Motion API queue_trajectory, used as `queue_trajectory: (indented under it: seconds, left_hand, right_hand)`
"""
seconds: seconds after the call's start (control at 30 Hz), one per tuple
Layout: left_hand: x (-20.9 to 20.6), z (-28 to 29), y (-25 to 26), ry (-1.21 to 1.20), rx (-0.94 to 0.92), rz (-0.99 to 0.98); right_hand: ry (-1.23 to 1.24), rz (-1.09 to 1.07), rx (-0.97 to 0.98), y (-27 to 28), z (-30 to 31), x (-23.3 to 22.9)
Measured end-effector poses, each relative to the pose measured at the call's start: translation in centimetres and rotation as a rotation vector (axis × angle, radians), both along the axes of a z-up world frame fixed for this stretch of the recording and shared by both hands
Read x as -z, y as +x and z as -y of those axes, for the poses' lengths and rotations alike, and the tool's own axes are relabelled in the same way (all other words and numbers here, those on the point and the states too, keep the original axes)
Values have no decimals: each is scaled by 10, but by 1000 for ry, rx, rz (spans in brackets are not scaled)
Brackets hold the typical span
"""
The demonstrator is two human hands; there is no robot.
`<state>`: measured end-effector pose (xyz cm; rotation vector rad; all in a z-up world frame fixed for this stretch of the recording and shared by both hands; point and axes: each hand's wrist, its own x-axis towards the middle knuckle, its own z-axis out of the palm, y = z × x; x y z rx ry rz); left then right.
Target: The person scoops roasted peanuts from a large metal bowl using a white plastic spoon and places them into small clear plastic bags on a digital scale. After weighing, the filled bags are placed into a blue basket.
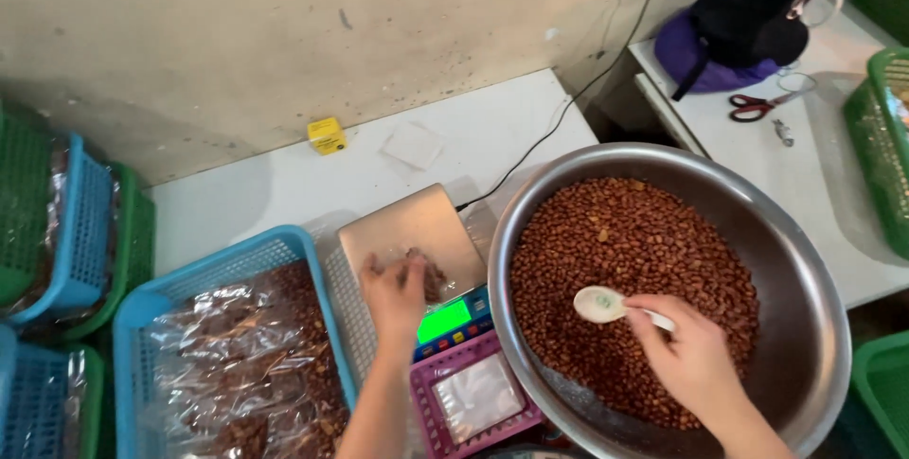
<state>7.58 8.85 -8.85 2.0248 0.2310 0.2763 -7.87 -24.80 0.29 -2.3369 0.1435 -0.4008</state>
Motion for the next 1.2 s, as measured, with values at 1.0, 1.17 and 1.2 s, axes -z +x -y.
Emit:
queue_trajectory:
  seconds: [1.0,1.17,1.2]
  left_hand:
    - [-110,75,-91,-729,693,-346]
    - [-123,98,-100,-513,689,-598]
    - [-113,102,-100,-525,748,-553]
  right_hand:
    - [279,-221,85,-4,16,-2]
    - [278,-9,152,-16,13,-55]
    - [295,-14,189,-17,12,-59]
